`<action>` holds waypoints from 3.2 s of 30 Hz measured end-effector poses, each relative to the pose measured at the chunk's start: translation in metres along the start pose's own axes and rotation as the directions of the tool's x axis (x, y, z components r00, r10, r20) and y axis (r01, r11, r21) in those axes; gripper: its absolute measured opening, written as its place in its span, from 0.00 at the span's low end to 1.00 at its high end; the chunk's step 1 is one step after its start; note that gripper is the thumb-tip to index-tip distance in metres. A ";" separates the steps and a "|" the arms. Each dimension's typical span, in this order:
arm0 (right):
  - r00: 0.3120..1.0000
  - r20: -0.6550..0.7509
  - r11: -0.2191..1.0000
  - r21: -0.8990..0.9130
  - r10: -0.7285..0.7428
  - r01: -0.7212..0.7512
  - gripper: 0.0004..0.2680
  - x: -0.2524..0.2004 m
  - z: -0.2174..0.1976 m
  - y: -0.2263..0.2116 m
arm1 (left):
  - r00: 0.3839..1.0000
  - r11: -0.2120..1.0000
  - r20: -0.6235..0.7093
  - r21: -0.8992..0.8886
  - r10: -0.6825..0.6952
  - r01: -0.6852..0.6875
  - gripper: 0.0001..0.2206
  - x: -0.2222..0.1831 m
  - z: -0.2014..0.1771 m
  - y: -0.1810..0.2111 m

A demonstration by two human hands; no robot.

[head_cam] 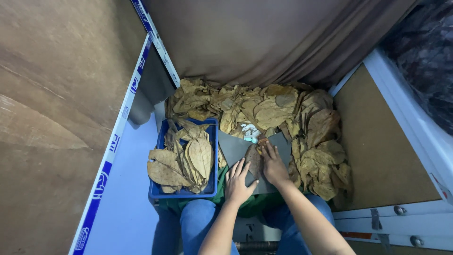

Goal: Picking up dried leaves, flattening them by hand, and stacking them neatly into a plastic crate.

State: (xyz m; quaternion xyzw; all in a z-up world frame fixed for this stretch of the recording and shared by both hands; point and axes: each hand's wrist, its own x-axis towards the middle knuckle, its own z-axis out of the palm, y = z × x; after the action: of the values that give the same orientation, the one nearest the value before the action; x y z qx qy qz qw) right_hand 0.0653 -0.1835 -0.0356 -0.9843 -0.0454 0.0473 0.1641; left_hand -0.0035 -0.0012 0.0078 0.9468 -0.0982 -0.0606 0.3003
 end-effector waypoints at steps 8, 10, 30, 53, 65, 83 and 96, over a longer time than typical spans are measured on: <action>0.966 -0.214 0.987 -0.106 -0.143 0.123 0.24 -0.031 -0.008 -0.005 | 0.990 0.994 -0.137 -0.100 0.021 -0.035 0.29 0.010 0.030 -0.023; 0.948 -0.255 0.979 -0.118 -0.191 0.166 0.23 -0.043 -0.003 -0.005 | 0.988 0.995 -0.154 -0.089 0.027 -0.041 0.30 0.012 0.040 -0.026; 0.740 -0.054 0.683 -0.434 -0.670 0.587 0.14 0.042 0.000 -0.009 | 0.738 0.987 -0.659 -0.144 -0.146 0.067 0.10 0.027 0.069 -0.005; 0.950 -0.310 0.979 0.182 -0.033 0.093 0.16 -0.022 -0.004 0.011 | 0.988 0.989 -0.060 0.005 0.146 -0.146 0.17 0.001 0.019 -0.006; 0.996 0.021 0.983 0.167 -0.087 0.082 0.29 -0.110 0.032 -0.040 | 0.980 0.982 -0.077 -0.034 0.185 -0.188 0.32 0.014 0.052 -0.041; 0.987 -0.064 0.978 0.138 -0.146 0.154 0.22 -0.026 0.019 -0.002 | 0.985 0.990 0.097 -0.027 0.143 -0.141 0.30 0.008 0.017 -0.014; 0.984 -0.146 0.940 0.309 -0.101 0.142 0.22 -0.122 0.048 -0.050 | 0.989 0.988 -0.040 -0.055 0.140 -0.142 0.30 0.012 0.039 -0.032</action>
State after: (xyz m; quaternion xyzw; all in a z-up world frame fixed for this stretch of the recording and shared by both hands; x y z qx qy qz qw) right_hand -0.0649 -0.1342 -0.0549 -0.9411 -0.0874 -0.0194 0.3259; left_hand 0.0065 0.0003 -0.0434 0.9293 -0.1577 -0.0248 0.3330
